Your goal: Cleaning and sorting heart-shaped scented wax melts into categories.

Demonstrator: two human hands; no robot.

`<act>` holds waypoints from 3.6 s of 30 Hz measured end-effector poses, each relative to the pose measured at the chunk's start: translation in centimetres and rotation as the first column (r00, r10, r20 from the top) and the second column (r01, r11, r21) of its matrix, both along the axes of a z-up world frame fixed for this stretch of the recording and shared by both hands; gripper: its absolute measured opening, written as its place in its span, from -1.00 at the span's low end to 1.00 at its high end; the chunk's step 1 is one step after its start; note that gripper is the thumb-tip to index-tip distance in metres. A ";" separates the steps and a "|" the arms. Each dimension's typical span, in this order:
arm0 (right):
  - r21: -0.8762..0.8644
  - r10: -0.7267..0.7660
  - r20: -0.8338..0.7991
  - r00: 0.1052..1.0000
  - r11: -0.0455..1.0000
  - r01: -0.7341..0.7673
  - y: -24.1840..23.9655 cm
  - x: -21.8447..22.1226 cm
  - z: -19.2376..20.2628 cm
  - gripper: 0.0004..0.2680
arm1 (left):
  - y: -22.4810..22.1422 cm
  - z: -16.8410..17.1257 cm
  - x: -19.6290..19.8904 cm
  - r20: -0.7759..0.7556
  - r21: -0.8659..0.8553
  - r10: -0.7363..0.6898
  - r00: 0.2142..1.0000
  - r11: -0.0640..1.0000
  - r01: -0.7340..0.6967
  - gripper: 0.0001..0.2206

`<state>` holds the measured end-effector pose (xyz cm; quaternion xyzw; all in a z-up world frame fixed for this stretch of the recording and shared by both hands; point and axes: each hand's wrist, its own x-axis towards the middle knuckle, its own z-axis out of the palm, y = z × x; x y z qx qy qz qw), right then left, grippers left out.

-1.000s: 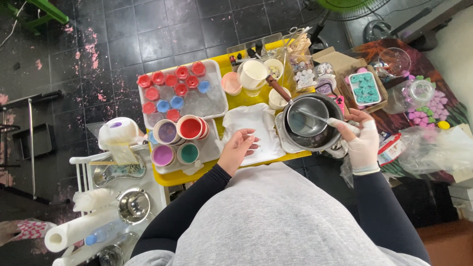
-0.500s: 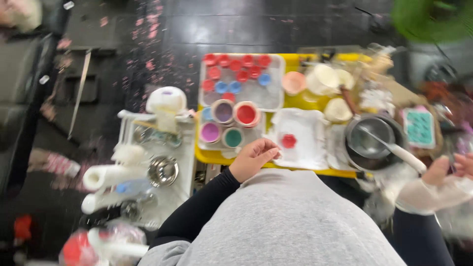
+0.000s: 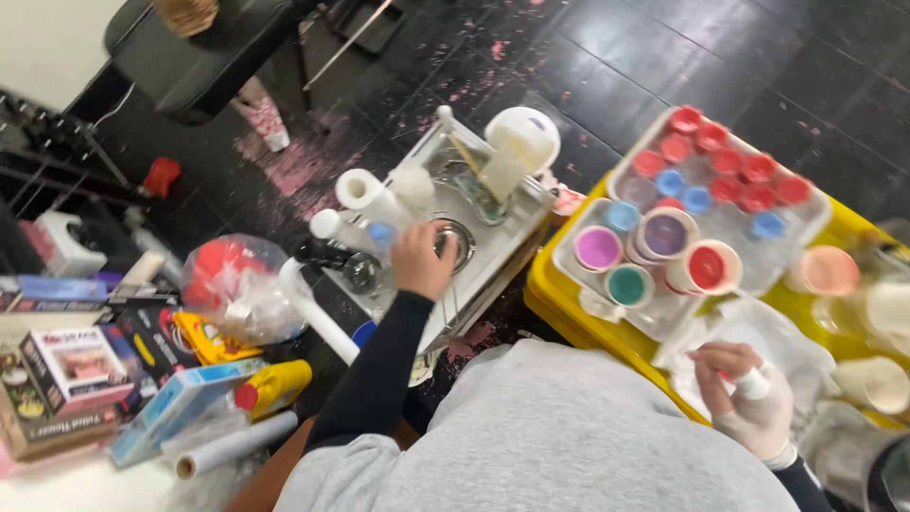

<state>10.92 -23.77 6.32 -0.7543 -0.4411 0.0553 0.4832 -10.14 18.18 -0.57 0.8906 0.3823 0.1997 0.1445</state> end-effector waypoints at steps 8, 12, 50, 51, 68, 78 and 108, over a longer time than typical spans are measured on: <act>-0.129 0.031 -0.057 0.998 0.991 -0.038 2.7 -0.6 -1.5 -0.87 | 13.9 -7.1 -1.8 -0.307 0.268 0.479 0.823 0.873 -0.408 -0.50; -0.098 -0.049 -0.232 0.971 0.995 0.026 1.8 -0.8 -2.9 -0.90 | 16.5 -9.5 -1.9 -0.300 0.212 0.495 0.816 0.868 -0.449 -0.66; 0.527 0.152 -0.738 0.657 0.739 0.421 -1.7 2.9 12.4 -0.34 | -18.5 5.9 15.3 0.714 -0.010 -0.699 0.040 0.047 0.999 -0.58; 0.506 0.118 -0.723 0.681 0.762 0.405 -2.3 2.9 12.7 -0.34 | -18.2 4.7 15.4 0.818 -0.108 -0.572 0.065 -0.042 0.993 -0.57; 0.192 -0.079 -0.860 0.504 0.865 0.464 -7.0 2.5 8.9 -0.54 | -26.3 7.8 22.2 0.775 -0.629 -0.239 0.585 -0.380 0.678 -0.06; 0.253 -0.076 -0.914 0.398 0.661 0.707 -12.5 3.9 15.8 -0.58 | -25.3 4.2 23.8 0.651 -0.473 -0.003 0.759 -0.784 0.402 -0.19; 0.297 0.256 -0.656 0.710 0.952 -0.069 -9.4 1.6 15.9 -0.16 | -20.8 23.1 18.4 0.585 -0.587 -0.797 0.151 -0.288 0.756 0.01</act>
